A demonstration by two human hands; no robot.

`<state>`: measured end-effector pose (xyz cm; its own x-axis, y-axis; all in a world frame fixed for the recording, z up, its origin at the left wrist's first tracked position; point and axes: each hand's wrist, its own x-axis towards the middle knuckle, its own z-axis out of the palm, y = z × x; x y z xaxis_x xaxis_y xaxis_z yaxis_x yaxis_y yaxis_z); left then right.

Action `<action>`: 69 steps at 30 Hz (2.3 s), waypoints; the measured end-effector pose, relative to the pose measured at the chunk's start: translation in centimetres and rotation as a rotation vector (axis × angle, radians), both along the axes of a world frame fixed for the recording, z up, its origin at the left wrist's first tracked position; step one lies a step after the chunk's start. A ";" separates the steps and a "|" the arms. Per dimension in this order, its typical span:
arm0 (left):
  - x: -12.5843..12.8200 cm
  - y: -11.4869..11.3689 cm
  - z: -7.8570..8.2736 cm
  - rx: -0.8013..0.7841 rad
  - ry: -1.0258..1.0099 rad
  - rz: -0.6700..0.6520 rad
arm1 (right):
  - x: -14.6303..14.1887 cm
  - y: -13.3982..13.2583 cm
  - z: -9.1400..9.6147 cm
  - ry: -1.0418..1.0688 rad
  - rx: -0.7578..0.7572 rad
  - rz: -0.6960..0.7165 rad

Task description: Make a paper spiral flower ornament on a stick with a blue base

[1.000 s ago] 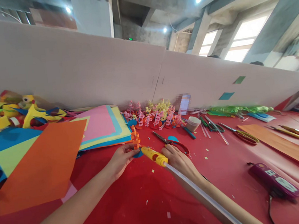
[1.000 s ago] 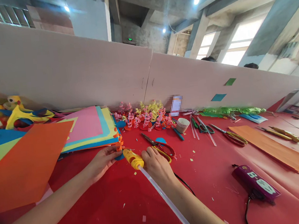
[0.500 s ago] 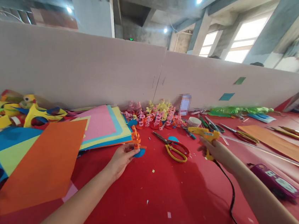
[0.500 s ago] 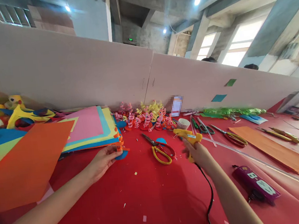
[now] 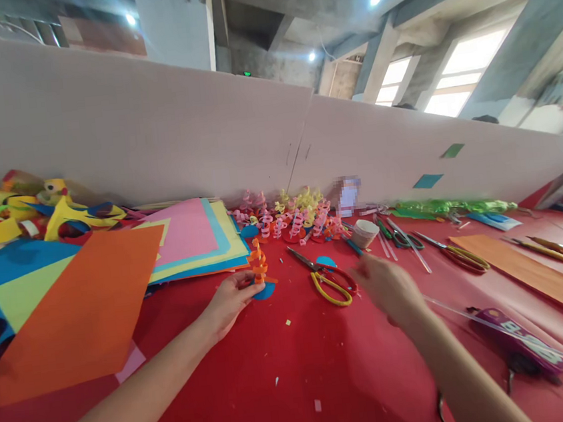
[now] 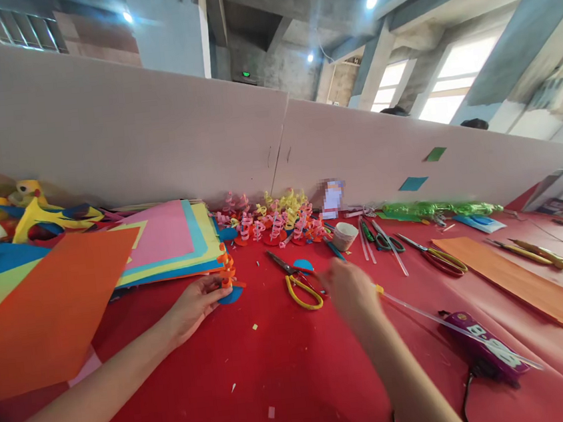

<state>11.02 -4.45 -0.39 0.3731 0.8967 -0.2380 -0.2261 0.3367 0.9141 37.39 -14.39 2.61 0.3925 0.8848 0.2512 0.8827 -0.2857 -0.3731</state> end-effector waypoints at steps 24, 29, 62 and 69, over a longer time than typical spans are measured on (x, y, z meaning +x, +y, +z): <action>-0.2 0.1 -1.0 0.218 0.088 -0.079 | -10.6 5.8 -3.4 0.580 0.167 0.529; -0.3 0.2 -1.0 0.241 0.097 -0.091 | -10.6 5.8 -3.6 0.621 0.159 0.538; -0.3 -0.4 -0.1 0.134 0.033 -0.127 | -10.3 5.5 -4.8 0.803 0.212 0.482; -0.4 -0.4 -0.2 0.117 0.027 -0.091 | -10.5 5.7 -5.0 1.038 0.150 0.471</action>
